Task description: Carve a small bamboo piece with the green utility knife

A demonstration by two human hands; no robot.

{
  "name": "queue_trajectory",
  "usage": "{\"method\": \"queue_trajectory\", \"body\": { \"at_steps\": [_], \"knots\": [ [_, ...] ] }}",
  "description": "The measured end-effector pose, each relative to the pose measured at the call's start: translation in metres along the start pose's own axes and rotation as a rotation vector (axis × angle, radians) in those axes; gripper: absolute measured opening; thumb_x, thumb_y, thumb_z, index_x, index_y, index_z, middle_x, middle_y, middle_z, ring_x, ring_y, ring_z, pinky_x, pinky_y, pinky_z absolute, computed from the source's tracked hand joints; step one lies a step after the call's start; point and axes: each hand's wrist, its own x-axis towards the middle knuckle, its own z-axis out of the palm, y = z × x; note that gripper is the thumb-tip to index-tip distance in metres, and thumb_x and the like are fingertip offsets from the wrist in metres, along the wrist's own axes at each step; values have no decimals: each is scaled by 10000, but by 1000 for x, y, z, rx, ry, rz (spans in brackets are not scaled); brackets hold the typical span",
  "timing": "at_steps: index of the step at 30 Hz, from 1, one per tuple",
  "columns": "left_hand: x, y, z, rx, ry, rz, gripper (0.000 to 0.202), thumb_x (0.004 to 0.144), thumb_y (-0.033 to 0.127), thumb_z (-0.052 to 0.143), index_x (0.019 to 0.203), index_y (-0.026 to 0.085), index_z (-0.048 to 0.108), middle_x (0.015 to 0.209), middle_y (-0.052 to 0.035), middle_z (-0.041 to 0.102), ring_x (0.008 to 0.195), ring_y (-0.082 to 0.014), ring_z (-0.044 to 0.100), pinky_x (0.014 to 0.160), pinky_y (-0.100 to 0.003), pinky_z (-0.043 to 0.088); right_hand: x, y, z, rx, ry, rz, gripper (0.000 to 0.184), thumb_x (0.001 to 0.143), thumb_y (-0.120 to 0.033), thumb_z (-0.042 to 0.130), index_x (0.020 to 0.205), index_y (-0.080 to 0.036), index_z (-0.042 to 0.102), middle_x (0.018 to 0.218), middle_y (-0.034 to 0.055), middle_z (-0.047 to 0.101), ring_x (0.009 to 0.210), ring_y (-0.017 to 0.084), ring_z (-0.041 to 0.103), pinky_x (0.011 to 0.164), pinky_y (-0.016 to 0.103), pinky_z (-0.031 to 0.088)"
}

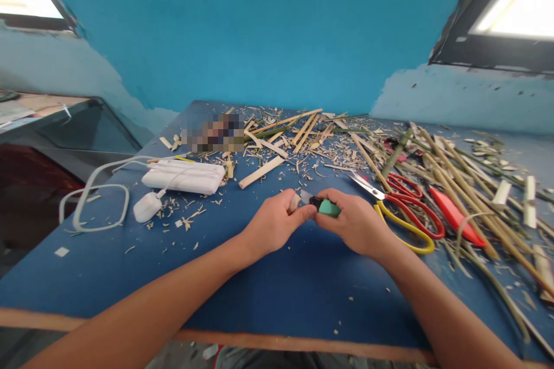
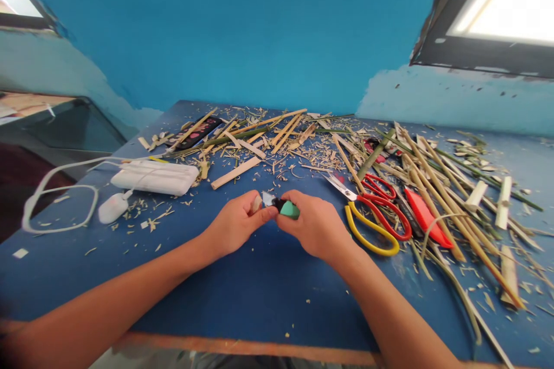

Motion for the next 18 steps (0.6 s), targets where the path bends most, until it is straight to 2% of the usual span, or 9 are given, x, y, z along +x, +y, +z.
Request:
{"method": "queue_trajectory", "body": {
  "at_steps": [2,5,8,13,18],
  "knots": [
    [1,-2,0,-98,-15,-41,406,759,506,512,641,185,292,485,84,310,423,-54,286,410,-184,230,0,-1,0,17,25,7,238,752,-416,498,904,-250,574,709,-6,626,596,146,517,520,237,322],
    [3,-4,0,-302,-126,-91,391,748,498,536,699,202,286,466,110,290,353,-45,287,360,-173,245,0,-1,0,66,50,-2,275,737,-454,517,895,-237,572,699,-4,618,592,145,510,521,239,339],
    [4,-2,-2,-411,-202,-90,362,741,459,566,744,203,310,500,113,314,334,-32,296,333,-161,258,0,-1,1,118,27,-20,235,723,-423,538,858,-236,580,670,-17,605,589,138,504,527,236,353],
    [3,-1,-2,-440,-248,-73,295,750,375,567,788,200,333,530,109,341,341,-25,307,320,-146,257,1,-1,3,151,-47,-22,191,701,-352,549,848,-244,603,679,-27,614,603,134,508,547,235,363],
    [1,-1,-2,-373,-244,-43,295,757,389,547,767,197,323,513,112,320,349,-23,291,339,-149,216,2,-2,5,168,-54,-10,189,669,-342,555,805,-228,619,648,-31,597,577,120,494,527,224,354]
  ]
}}
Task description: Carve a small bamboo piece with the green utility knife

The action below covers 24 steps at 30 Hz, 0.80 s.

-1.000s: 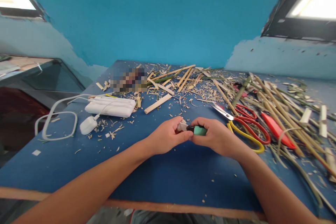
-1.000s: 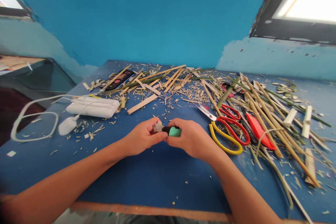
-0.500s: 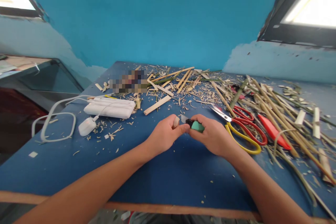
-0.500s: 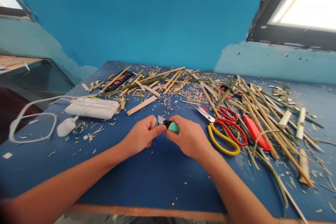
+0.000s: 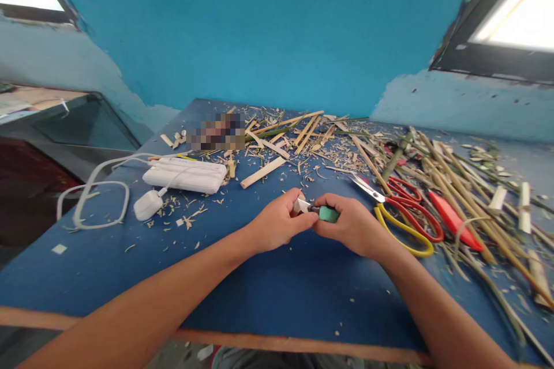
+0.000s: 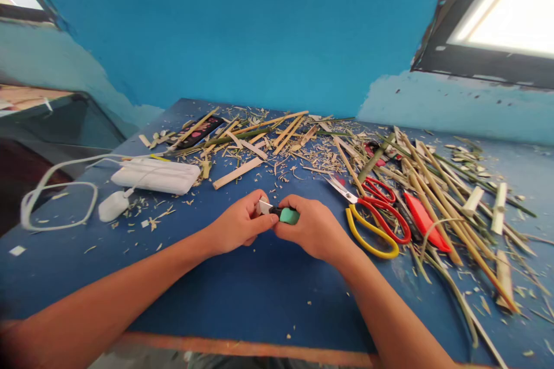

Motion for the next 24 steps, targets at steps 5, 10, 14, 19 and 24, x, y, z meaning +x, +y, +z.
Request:
{"method": "queue_trajectory", "body": {
  "at_steps": [5,10,14,19,24],
  "knots": [
    [0,3,-2,81,20,12,325,741,433,548,740,188,335,500,106,320,377,-34,290,373,-170,205,0,1,2,-15,14,34,182,672,-338,554,813,-244,621,656,-33,605,587,125,506,527,226,355],
    [0,5,-2,204,107,16,295,741,409,548,721,180,363,504,91,342,413,-47,312,413,-180,224,0,0,6,-135,86,64,195,688,-363,549,838,-252,605,673,-17,618,596,145,518,539,239,349],
    [0,1,0,194,186,-14,346,748,439,539,670,184,319,485,90,328,403,-46,307,399,-178,214,1,0,7,-200,142,67,227,717,-400,519,868,-242,579,676,-6,612,586,151,515,531,242,336],
    [1,-3,0,-43,91,-42,383,729,471,569,716,202,297,496,112,300,346,-33,282,344,-162,243,1,0,4,-90,89,25,196,715,-380,533,840,-233,568,645,-24,583,572,133,489,523,231,343],
    [2,-3,-2,-131,-26,-31,346,733,416,590,777,204,320,527,115,327,334,-19,289,318,-143,259,0,1,3,-39,15,-11,185,708,-350,536,838,-229,588,672,-21,597,606,134,498,541,232,347]
  ]
}}
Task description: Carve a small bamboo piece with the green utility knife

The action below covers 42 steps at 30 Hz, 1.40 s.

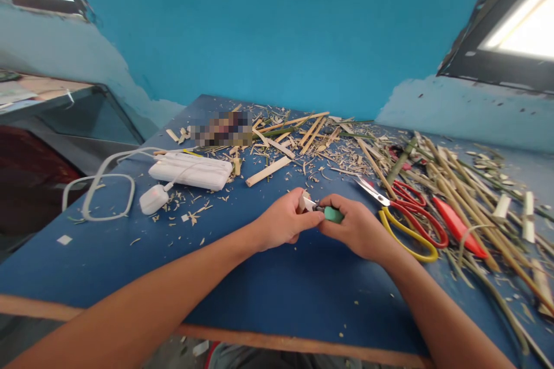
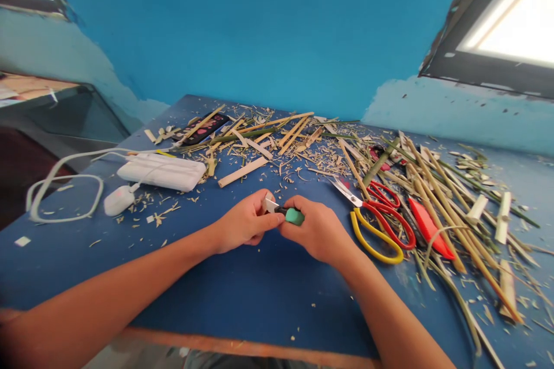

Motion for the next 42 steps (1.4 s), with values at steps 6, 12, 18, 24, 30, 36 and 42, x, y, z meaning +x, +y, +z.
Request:
{"method": "queue_trajectory", "body": {
  "at_steps": [6,12,18,24,30,36,42],
  "knots": [
    [-2,2,-1,30,-35,-7,360,734,466,576,770,196,340,483,117,312,321,-26,290,306,-144,251,0,-1,-1,42,-26,9,204,697,-363,540,821,-212,598,635,-28,568,568,118,465,520,224,344],
    [-3,4,0,63,-5,-20,390,699,490,595,751,195,344,479,116,311,328,-28,272,322,-150,253,0,-1,-2,68,-27,47,213,682,-365,547,816,-210,606,625,-37,558,556,110,453,502,217,340],
    [-2,6,2,201,109,-32,369,705,458,593,703,188,341,480,100,324,375,-41,291,357,-161,220,1,1,3,-21,50,66,219,687,-369,543,846,-231,604,640,-26,586,573,127,479,525,228,341],
    [-2,4,5,210,215,-32,411,729,482,552,645,189,275,473,95,276,392,-37,252,375,-167,182,3,1,2,-80,135,85,245,717,-401,526,883,-228,578,645,-10,591,567,141,493,533,240,350],
    [-3,10,5,-158,99,-110,204,767,285,458,732,214,270,499,99,255,383,-43,184,353,-146,164,2,0,-3,58,100,42,272,717,-451,557,852,-215,545,711,-11,595,598,131,496,551,238,376],
    [0,10,-1,-344,-18,-101,52,757,198,336,756,214,286,526,76,314,386,-50,209,345,-135,175,1,-2,-3,108,72,29,244,749,-444,533,829,-214,532,707,-23,579,595,115,476,538,225,363],
    [3,8,-1,-363,21,-4,28,773,164,416,774,181,394,662,21,470,551,-97,487,421,-205,420,-1,-2,-2,117,79,31,272,684,-449,600,807,-210,557,666,-32,574,576,112,467,519,220,362]
  ]
}}
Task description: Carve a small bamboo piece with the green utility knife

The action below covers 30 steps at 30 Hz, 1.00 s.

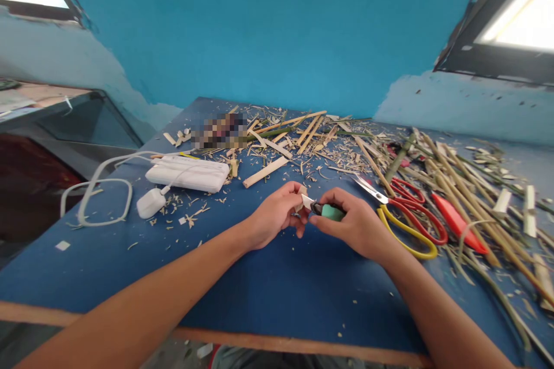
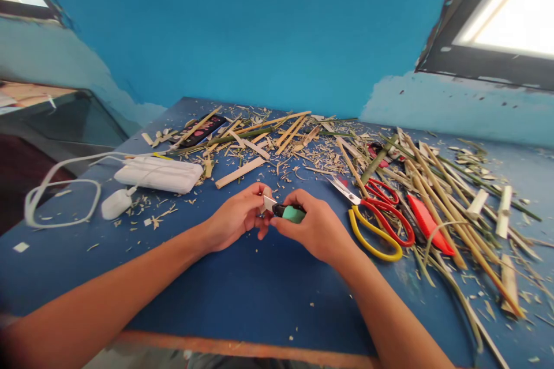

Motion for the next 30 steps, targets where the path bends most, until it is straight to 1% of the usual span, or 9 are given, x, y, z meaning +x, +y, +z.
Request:
{"method": "queue_trajectory", "body": {
  "at_steps": [3,5,8,12,17,22,26,30],
  "knots": [
    [0,1,-1,-8,4,32,90,771,196,534,820,156,469,762,-1,513,683,-120,548,534,-271,509,0,0,-1,15,24,-3,272,693,-453,597,801,-204,576,669,-21,582,582,115,474,516,220,363],
    [0,2,-2,-31,9,34,150,757,221,594,853,147,506,809,-7,532,711,-119,566,610,-309,533,0,1,-1,26,43,-20,275,699,-460,596,797,-204,581,674,-16,583,596,119,481,529,224,369],
    [0,3,-4,-68,32,4,177,759,224,613,892,132,540,827,-20,563,715,-114,587,666,-309,537,-1,2,-2,46,63,-39,278,704,-468,600,797,-207,578,674,-19,577,597,116,478,536,222,371],
    [1,4,-6,-115,40,-31,174,787,219,588,933,132,549,804,-29,592,699,-117,603,671,-299,535,-1,2,-2,65,65,-60,284,713,-477,592,785,-203,573,679,-13,580,598,117,479,545,225,379],
    [1,3,-7,-116,6,-27,191,798,252,581,939,127,553,786,-39,610,676,-111,603,671,-269,515,-1,2,-3,49,54,-67,261,721,-451,589,795,-201,582,676,-16,581,597,116,479,550,224,376],
    [0,2,-10,-108,-56,0,175,787,263,599,874,119,550,736,-25,597,626,-92,580,613,-227,479,-2,2,-4,58,48,-54,260,731,-455,578,783,-201,594,651,-20,563,571,107,456,530,222,363],
    [0,1,-12,-109,-106,-6,184,777,283,609,827,119,542,692,-9,570,577,-77,542,562,-214,446,-1,1,-5,73,34,-47,282,728,-471,575,777,-195,604,669,-10,580,584,111,473,537,224,376],
    [0,1,-10,-121,-96,-16,216,758,300,629,842,122,541,696,-9,568,580,-78,538,569,-217,438,-1,0,-6,78,29,-45,296,727,-484,570,778,-194,604,667,-10,580,582,109,467,532,222,374]
  ]
}}
